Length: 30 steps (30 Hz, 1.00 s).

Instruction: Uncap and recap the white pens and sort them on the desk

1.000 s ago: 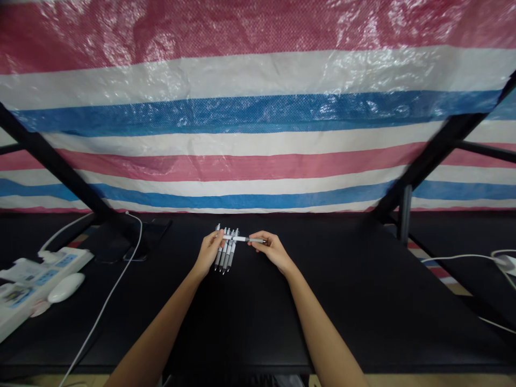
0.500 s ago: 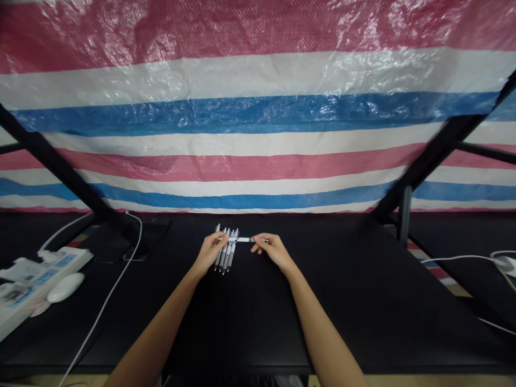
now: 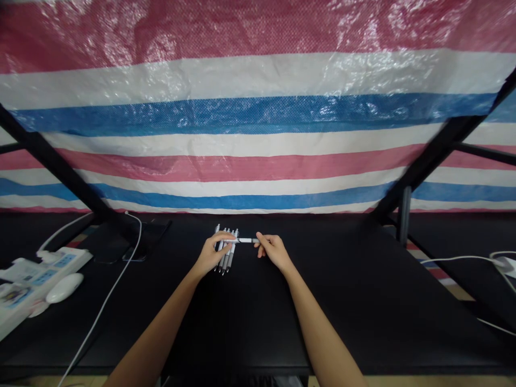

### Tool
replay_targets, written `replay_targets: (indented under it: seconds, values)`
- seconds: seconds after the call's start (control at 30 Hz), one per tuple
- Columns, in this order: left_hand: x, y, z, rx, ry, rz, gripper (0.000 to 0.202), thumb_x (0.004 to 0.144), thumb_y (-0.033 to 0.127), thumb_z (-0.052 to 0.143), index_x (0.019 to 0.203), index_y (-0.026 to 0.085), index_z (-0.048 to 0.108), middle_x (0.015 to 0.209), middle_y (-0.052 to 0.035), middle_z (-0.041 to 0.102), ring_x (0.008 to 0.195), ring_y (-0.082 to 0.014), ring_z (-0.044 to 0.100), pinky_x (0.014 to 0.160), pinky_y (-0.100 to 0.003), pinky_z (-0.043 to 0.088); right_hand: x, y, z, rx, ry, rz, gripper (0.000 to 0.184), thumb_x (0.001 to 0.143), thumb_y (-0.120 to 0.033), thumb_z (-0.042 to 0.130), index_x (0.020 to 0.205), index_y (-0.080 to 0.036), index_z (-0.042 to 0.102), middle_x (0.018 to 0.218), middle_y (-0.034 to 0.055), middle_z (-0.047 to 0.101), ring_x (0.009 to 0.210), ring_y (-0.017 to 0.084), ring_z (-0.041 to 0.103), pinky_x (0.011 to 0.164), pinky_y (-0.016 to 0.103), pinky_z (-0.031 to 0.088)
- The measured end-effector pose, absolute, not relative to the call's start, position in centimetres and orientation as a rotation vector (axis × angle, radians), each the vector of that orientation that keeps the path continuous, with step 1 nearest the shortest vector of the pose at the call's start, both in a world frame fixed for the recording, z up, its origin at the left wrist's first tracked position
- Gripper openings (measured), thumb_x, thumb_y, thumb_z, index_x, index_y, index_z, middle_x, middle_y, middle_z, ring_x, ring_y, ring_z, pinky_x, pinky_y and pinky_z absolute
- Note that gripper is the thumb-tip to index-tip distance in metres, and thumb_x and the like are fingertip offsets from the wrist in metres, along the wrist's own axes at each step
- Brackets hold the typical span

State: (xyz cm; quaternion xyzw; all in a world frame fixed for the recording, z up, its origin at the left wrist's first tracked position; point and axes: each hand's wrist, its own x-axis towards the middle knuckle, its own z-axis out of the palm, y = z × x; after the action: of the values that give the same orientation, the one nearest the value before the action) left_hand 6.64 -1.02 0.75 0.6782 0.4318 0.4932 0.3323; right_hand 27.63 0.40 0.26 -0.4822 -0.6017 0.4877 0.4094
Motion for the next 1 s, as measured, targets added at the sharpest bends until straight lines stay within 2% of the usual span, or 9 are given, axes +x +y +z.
replay_targets:
  seconds: [0.1, 0.13, 0.23, 0.33, 0.43, 0.6, 0.77, 1.0]
  values:
    - [6.6, -0.9, 0.6, 1.711, 1.247, 1.296, 0.037, 0.069, 0.015, 0.062, 0.105, 0.023, 0.064, 0.109, -0.0052, 0.064, 0.102, -0.0205, 0.056, 0.096, -0.035, 0.036, 27.7, 0.5, 0.2, -1.196, -1.525, 1.151, 0.049, 0.079, -0.06, 0.048, 0.066, -0.015, 0.063, 0.046, 0.0013, 0.056, 0.043, 0.011, 0.047, 0.048, 0.024, 0.037]
    - [6.5, -0.8, 0.5, 1.674, 1.322, 1.319, 0.036, 0.071, 0.017, 0.061, 0.106, 0.024, 0.063, 0.11, -0.0049, 0.063, 0.1, -0.0201, 0.057, 0.095, -0.035, 0.036, 27.8, 0.5, 0.3, -1.189, -1.529, 1.118, 0.048, 0.08, -0.058, 0.048, 0.067, -0.015, 0.063, 0.048, 0.0013, 0.056, 0.044, 0.011, 0.047, 0.048, 0.024, 0.037]
    - [6.2, -0.7, 0.5, 1.593, 1.548, 1.372, 0.019, 0.081, 0.03, 0.052, 0.093, 0.022, 0.066, 0.103, -0.005, 0.063, 0.095, -0.0193, 0.058, 0.092, -0.034, 0.038, 27.9, 0.5, 0.5, -1.174, -1.544, 1.034, 0.041, 0.08, -0.053, 0.051, 0.069, -0.016, 0.062, 0.056, 0.0015, 0.058, 0.048, 0.011, 0.047, 0.049, 0.023, 0.037]
    - [5.9, -0.7, 0.6, 1.578, 1.663, 1.318, 0.033, 0.087, 0.039, 0.042, 0.072, 0.021, 0.066, 0.095, -0.0049, 0.065, 0.099, -0.0211, 0.056, 0.093, -0.035, 0.036, 27.8, 0.4, 0.5, -1.159, -1.548, 1.022, 0.034, 0.078, -0.049, 0.055, 0.075, -0.016, 0.062, 0.062, 0.0019, 0.06, 0.051, 0.011, 0.048, 0.05, 0.024, 0.038]
    - [5.9, -0.8, 0.7, 1.624, 1.661, 1.256, 0.041, 0.087, 0.04, 0.038, 0.061, 0.02, 0.063, 0.09, -0.0048, 0.065, 0.096, -0.0215, 0.057, 0.092, -0.036, 0.035, 27.7, 0.4, 0.3, -1.14, -1.55, 1.034, 0.031, 0.075, -0.046, 0.058, 0.082, -0.017, 0.063, 0.065, 0.0021, 0.06, 0.052, 0.011, 0.049, 0.051, 0.024, 0.039]
    - [6.1, -0.6, 0.4, 1.736, 1.589, 1.246, 0.035, 0.084, 0.036, 0.045, 0.056, 0.019, 0.058, 0.084, -0.0038, 0.063, 0.089, -0.0193, 0.057, 0.087, -0.032, 0.038, 27.6, 0.6, -0.2, -1.133, -1.548, 1.012, 0.029, 0.075, -0.044, 0.059, 0.086, -0.017, 0.064, 0.066, 0.0024, 0.061, 0.052, 0.011, 0.049, 0.05, 0.024, 0.04]
    - [5.9, -0.3, 0.0, 1.765, 1.547, 1.284, 0.028, 0.083, 0.035, 0.047, 0.066, 0.019, 0.061, 0.082, -0.0039, 0.063, 0.085, -0.0184, 0.058, 0.079, -0.029, 0.041, 27.7, 0.4, 0.2, -1.175, -1.57, 0.969, 0.032, 0.076, -0.047, 0.057, 0.082, -0.017, 0.064, 0.064, 0.0024, 0.061, 0.052, 0.012, 0.05, 0.05, 0.024, 0.04]
    - [5.9, -0.1, -0.4, 1.706, 1.434, 1.269, 0.019, 0.08, 0.033, 0.053, 0.085, 0.019, 0.065, 0.081, -0.0045, 0.068, 0.08, -0.019, 0.062, 0.074, -0.029, 0.044, 27.9, 0.2, 0.6, -1.236, -1.618, 0.91, 0.042, 0.08, -0.053, 0.05, 0.061, -0.017, 0.061, 0.056, 0.0015, 0.057, 0.051, 0.013, 0.05, 0.05, 0.024, 0.036]
